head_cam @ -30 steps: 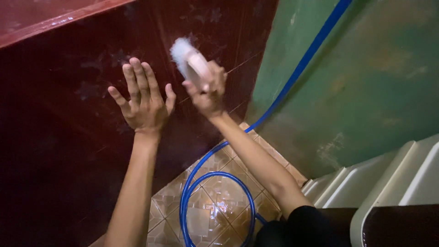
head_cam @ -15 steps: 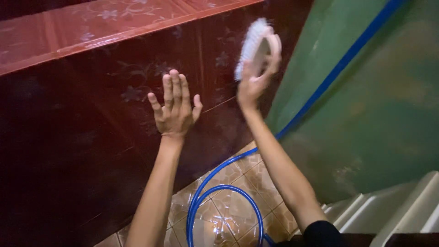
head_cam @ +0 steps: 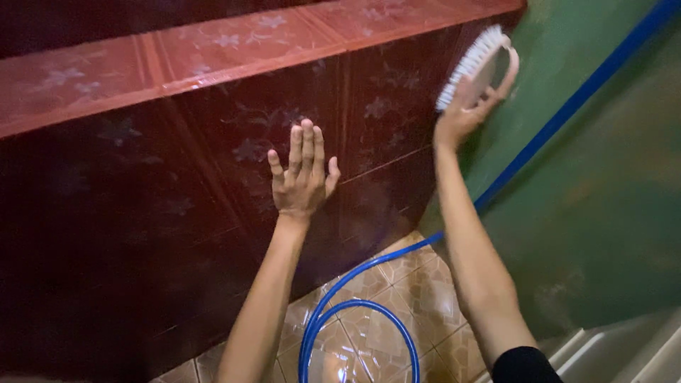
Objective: The person scrubs the tiled exterior of a bathtub with a brush before scrubbing the floor tiles around a blue hose.
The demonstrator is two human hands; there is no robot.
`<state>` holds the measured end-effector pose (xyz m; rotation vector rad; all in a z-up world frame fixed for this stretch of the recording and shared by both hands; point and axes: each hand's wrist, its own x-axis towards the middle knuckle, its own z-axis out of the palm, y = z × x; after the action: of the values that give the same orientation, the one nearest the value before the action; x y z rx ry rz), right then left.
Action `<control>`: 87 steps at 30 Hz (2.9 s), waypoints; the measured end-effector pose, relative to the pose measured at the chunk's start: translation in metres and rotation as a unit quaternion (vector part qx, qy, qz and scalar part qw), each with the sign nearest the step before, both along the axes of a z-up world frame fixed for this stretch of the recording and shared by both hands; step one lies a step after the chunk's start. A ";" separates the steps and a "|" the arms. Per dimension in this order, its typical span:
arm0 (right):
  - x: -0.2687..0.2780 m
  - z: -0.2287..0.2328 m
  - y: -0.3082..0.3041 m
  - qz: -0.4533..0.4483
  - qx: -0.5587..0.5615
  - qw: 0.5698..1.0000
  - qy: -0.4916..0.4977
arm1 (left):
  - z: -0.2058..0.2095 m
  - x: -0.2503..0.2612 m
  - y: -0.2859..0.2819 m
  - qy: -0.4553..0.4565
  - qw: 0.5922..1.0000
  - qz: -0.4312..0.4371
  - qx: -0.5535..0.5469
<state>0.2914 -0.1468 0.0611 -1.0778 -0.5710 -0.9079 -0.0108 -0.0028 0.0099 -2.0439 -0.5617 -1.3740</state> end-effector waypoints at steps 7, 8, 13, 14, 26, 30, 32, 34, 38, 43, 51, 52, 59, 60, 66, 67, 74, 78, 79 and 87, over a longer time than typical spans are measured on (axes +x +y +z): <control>-0.104 0.045 0.000 -0.065 -0.116 0.986 -0.103 | 0.010 -0.004 -0.006 -0.021 1.000 -0.022 -0.005; -0.117 0.044 0.011 -0.062 -0.110 0.978 -0.168 | 0.010 -0.003 -0.006 -0.022 0.999 -0.024 -0.005; -0.131 -0.002 0.038 -0.031 -0.189 0.951 -0.242 | 0.010 -0.006 -0.006 -0.030 0.999 -0.037 -0.016; -0.119 -0.002 0.034 -0.035 -0.166 0.958 -0.229 | 0.012 -0.007 -0.006 -0.032 0.998 -0.042 -0.020; -0.114 0.044 -0.022 -0.046 -0.094 0.988 -0.110 | 0.019 -0.014 -0.010 -0.044 0.999 -0.018 0.005; -0.171 0.029 0.025 -0.048 -0.146 0.965 -0.214 | 0.015 -0.010 -0.010 -0.035 0.999 -0.028 -0.011; -0.178 0.023 0.036 -0.055 -0.178 0.941 -0.283 | 0.014 -0.006 -0.011 -0.038 0.998 -0.035 -0.021; -0.165 0.022 0.034 -0.066 -0.201 0.941 -0.266 | 0.014 -0.002 -0.011 -0.036 0.999 -0.031 -0.015; -0.094 0.041 0.027 -0.101 -0.158 0.965 -0.182 | 0.011 0.000 -0.009 -0.042 0.999 -0.023 -0.005; -0.023 0.085 -0.016 -0.052 -0.042 0.997 -0.042 | 0.011 0.000 -0.009 -0.032 0.999 -0.018 -0.003; -0.144 0.069 0.000 -0.062 -0.078 0.976 -0.196 | 0.017 -0.007 -0.019 -0.018 1.000 -0.003 -0.009; -0.165 0.052 -0.002 -0.029 -0.116 0.979 -0.164 | 0.017 -0.007 -0.020 -0.015 1.000 -0.006 -0.011; -0.129 0.010 -0.019 -0.083 -0.148 0.981 -0.093 | 0.016 -0.013 -0.017 -0.011 0.999 -0.035 -0.035; -0.117 0.008 -0.031 -0.101 -0.157 0.982 -0.036 | 0.021 -0.015 -0.017 -0.010 0.999 -0.038 -0.030; -0.087 -0.025 -0.051 0.025 -0.074 0.992 0.097 | 0.037 -0.045 -0.036 0.007 0.996 -0.065 -0.053; -0.095 -0.028 -0.054 0.036 -0.076 0.992 0.098 | 0.040 -0.052 -0.040 0.021 0.995 -0.074 -0.068; -0.182 -0.038 -0.015 -0.037 -0.190 0.974 -0.114 | 0.034 -0.118 -0.007 -0.038 0.988 -0.087 -0.123; -0.183 -0.043 -0.002 0.050 -0.215 0.973 -0.067 | 0.020 -0.121 0.013 -0.020 0.998 -0.042 -0.046; -0.168 -0.039 -0.008 0.021 -0.219 0.973 -0.072 | 0.015 -0.114 0.018 -0.026 0.998 -0.033 -0.044; -0.052 -0.031 -0.064 0.053 -0.070 0.991 0.097 | 0.004 -0.102 0.026 -0.046 0.999 -0.003 -0.026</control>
<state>0.2398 -0.2109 0.0306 -1.2352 -0.5305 -0.6694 -0.1132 0.0233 0.0142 -2.0312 -0.6382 -1.4778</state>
